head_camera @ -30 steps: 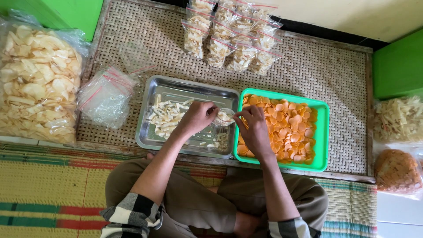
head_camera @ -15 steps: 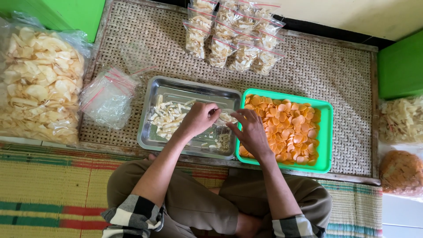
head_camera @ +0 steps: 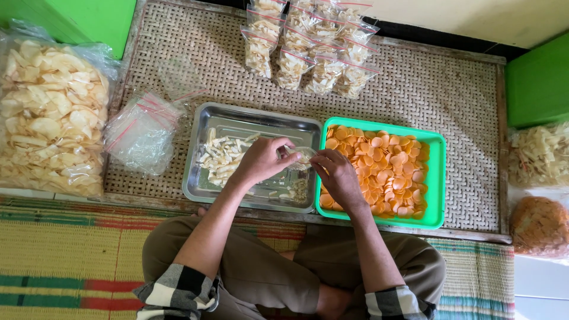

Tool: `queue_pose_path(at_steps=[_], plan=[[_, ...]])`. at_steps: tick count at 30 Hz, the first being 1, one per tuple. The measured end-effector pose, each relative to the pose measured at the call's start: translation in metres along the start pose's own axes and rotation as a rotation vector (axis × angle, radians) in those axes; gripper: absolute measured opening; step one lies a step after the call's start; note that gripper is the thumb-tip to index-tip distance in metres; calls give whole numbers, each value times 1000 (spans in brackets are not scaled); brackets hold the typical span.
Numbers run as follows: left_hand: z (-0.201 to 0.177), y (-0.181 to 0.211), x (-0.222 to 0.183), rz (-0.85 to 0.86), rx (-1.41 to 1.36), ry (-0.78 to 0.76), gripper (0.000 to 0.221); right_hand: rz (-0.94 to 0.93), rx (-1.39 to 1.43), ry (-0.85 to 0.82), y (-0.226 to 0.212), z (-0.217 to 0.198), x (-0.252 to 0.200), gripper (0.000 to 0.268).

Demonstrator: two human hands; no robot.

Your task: The person sits on a mat and packs dried fruit slices from a green tray and a metal tray into small plastic bags. They use both hands to pick up the slices and place them into the bags, which are then set aside.

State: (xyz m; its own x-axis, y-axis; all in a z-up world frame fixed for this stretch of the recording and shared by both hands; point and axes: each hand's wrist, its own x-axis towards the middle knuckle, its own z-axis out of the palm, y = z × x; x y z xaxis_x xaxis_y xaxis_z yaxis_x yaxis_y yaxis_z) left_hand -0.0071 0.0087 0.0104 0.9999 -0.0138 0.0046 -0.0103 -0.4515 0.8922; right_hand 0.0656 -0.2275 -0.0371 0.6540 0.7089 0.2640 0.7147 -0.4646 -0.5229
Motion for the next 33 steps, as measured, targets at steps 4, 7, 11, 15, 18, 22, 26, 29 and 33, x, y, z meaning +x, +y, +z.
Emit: queue_pose_path(at_steps=[4,7,11,15,18,22,26,29,33], plan=[[-9,10,-3,-55,-9,-142,56,-12,47,20,-5,-9,4,5],[0,-9,0,-35,80,-113,42,-15,58,36,-1,-8,4,7],[-2,-1,-2,-30,177,-76,24,-25,61,49,-3,-9,4,8],[2,-9,1,-33,203,-95,20,-27,65,56,-5,-10,5,8],[0,-5,1,-11,241,-92,14,-20,77,59,-4,-8,4,8],[-7,9,-4,-5,242,-82,14,-13,78,61,-4,-5,2,8],[-16,31,-10,-52,148,-77,30,-32,59,48,-5,-2,1,7],[-10,22,-8,-65,187,-24,30,-57,29,44,-10,-4,0,4],[12,-14,0,-80,320,34,20,-102,-18,34,-18,-8,0,4]])
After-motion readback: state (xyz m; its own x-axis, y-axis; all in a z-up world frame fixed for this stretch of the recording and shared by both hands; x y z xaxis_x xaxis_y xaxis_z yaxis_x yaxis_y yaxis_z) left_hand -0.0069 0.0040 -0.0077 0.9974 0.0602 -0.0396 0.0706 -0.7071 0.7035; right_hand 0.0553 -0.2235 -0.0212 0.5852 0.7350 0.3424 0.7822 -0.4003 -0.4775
